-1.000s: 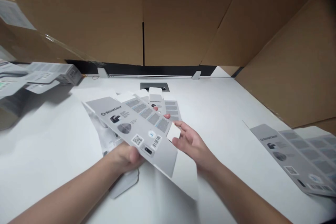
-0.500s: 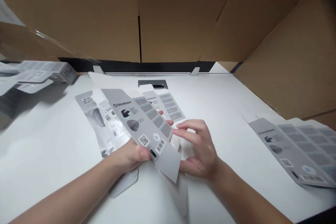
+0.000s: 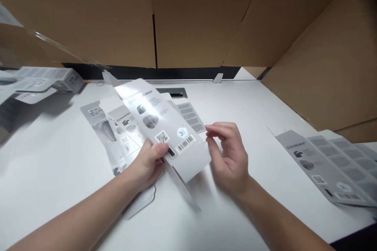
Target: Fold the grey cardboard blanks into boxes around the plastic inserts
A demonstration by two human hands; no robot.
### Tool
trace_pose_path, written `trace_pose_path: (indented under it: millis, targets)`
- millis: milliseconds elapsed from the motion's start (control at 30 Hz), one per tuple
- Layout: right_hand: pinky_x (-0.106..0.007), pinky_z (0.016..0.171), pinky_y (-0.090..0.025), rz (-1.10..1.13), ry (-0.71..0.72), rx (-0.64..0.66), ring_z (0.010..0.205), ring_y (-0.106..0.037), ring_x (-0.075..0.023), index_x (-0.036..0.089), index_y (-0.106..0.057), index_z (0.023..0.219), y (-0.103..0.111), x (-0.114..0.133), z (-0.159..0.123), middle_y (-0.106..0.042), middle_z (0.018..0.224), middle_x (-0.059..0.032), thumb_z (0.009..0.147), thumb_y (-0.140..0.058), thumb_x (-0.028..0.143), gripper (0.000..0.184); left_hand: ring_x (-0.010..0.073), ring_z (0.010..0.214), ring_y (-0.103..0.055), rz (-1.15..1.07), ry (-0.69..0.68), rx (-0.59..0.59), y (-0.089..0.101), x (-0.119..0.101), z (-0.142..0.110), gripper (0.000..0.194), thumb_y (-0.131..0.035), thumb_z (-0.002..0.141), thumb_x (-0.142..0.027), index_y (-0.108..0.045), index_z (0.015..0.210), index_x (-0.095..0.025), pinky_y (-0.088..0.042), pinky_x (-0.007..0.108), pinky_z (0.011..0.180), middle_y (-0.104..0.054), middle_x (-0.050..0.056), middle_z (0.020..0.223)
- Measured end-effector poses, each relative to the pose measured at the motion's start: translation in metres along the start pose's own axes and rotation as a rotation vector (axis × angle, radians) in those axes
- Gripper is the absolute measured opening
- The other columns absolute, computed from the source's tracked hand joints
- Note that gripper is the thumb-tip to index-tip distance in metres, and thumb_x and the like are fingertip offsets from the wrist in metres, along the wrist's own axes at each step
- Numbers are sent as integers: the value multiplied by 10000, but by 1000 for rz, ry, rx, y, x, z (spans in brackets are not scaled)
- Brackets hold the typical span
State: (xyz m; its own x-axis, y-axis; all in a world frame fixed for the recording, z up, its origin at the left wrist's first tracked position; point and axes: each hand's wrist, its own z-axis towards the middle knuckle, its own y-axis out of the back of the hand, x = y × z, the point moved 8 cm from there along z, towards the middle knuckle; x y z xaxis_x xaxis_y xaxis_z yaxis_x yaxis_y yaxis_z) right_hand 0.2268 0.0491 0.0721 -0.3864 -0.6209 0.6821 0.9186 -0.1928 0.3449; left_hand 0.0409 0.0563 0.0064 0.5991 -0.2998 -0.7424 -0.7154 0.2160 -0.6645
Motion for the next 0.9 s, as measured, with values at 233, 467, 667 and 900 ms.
trace_pose_path:
  millis: [233, 467, 667, 900]
  targets:
    - [-439, 864, -659, 390, -594, -21, 990, -748, -267, 294, -813, 1234, -5, -31, -4, -772, 1120, -91, 1059, -657, 649, 426, 422, 1202, -790, 102, 20, -159, 6, -1, 2, 649, -1015, 776, -336, -748, 1347, -180, -634, 593, 1075, -828, 177, 1272]
    - [-439, 750, -688, 435, -673, 252, 906, -805, -298, 230, -869, 1004, -31, -26, -19, -850, 1018, -104, 918, -880, 567, 348, 431, 1255, -766, 212, 17, -110, 0, 1, 0, 656, -1019, 749, -284, -773, 1349, -186, -622, 614, 1088, -820, 184, 1292]
    - [-450, 780, -701, 457, -675, 317, 918, -818, -289, 244, -873, 1076, -32, -27, -20, -854, 1037, -89, 993, -806, 515, 292, 406, 1209, -785, 130, 63, -132, 1, 7, 2, 504, -939, 865, -374, -792, 1302, -170, -635, 580, 1071, -837, 171, 1226]
    - [-466, 808, -706, 421, -634, 471, 920, -820, -293, 244, -875, 1029, -37, -19, -15, -852, 980, -72, 997, -796, 460, 232, 385, 1177, -801, 32, 65, -237, 5, 1, 2, 528, -925, 879, -370, -762, 1344, -180, -663, 514, 1021, -842, 157, 1232]
